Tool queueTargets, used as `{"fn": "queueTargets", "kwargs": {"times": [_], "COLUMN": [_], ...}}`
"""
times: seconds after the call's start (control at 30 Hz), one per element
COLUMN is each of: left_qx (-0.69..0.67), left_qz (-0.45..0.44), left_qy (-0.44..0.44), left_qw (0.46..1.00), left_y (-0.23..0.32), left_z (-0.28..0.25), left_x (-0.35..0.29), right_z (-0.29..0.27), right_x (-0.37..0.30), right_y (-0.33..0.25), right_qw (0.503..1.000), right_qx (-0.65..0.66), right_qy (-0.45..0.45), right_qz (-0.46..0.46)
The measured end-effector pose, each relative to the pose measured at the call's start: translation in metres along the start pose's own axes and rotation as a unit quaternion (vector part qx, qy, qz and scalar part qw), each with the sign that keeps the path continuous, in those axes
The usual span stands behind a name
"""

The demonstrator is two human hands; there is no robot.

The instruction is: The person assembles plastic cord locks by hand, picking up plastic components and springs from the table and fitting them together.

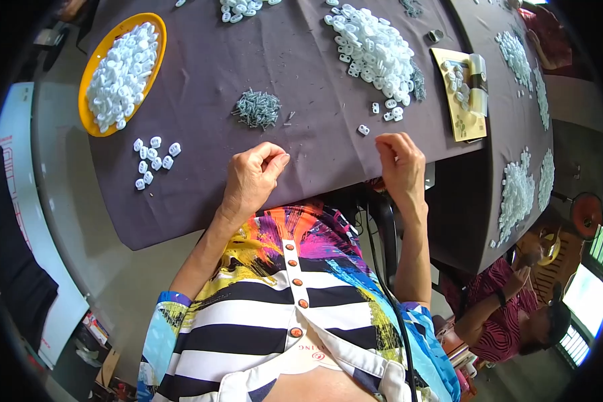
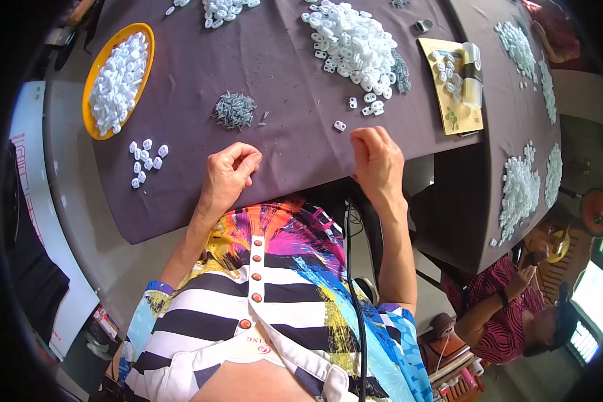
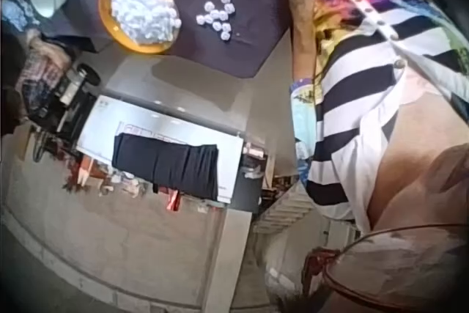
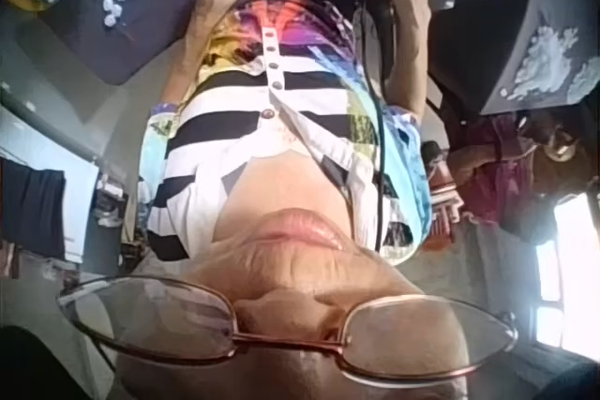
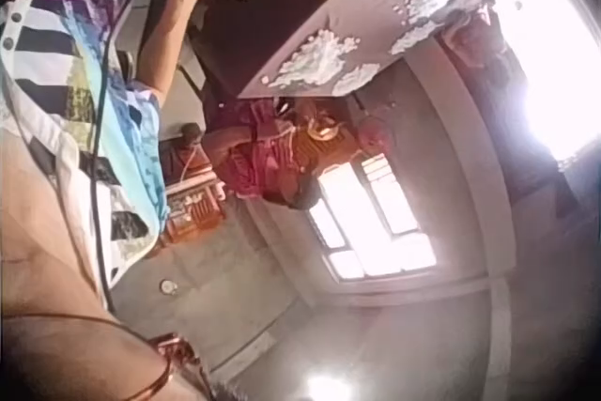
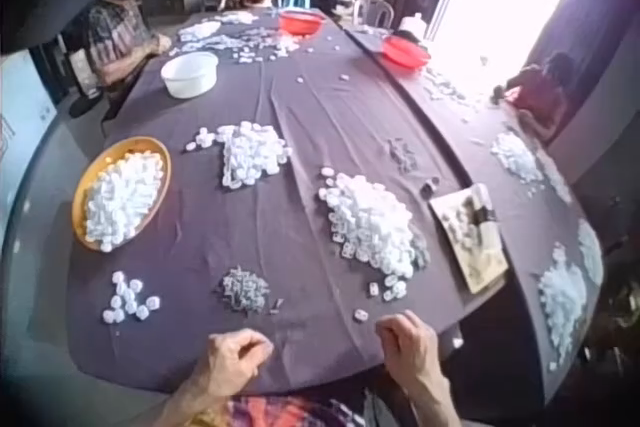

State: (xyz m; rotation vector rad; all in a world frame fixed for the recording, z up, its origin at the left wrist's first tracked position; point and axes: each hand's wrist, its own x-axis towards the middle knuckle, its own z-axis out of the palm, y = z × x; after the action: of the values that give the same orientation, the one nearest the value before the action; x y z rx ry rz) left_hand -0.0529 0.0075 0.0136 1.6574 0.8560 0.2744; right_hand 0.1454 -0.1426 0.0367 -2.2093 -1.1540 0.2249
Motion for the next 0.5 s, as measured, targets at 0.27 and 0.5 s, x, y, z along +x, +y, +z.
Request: {"fn": "queueTargets", "kwargs": {"times": [0.27,0.5], "left_qx": [0.002,-0.112], "left_qz": [-0.017,-0.054], "left_qy": [0.008,-0.019], "left_qw": [1.0,0.992], "left_y": [0.006,0.004], "left_z": [0.004,0.004], "left_x": [0.0,0.003], "right_z": [0.023,0.033], "right_x": [0.011,0.013], "right_y": [0.003,-0.014], "right_qw": [0.997,0.989], "right_qx": [-0.058,0.141], "right_qy": [0.049,-0.033], "right_qz": [-0.032,0.034]}}
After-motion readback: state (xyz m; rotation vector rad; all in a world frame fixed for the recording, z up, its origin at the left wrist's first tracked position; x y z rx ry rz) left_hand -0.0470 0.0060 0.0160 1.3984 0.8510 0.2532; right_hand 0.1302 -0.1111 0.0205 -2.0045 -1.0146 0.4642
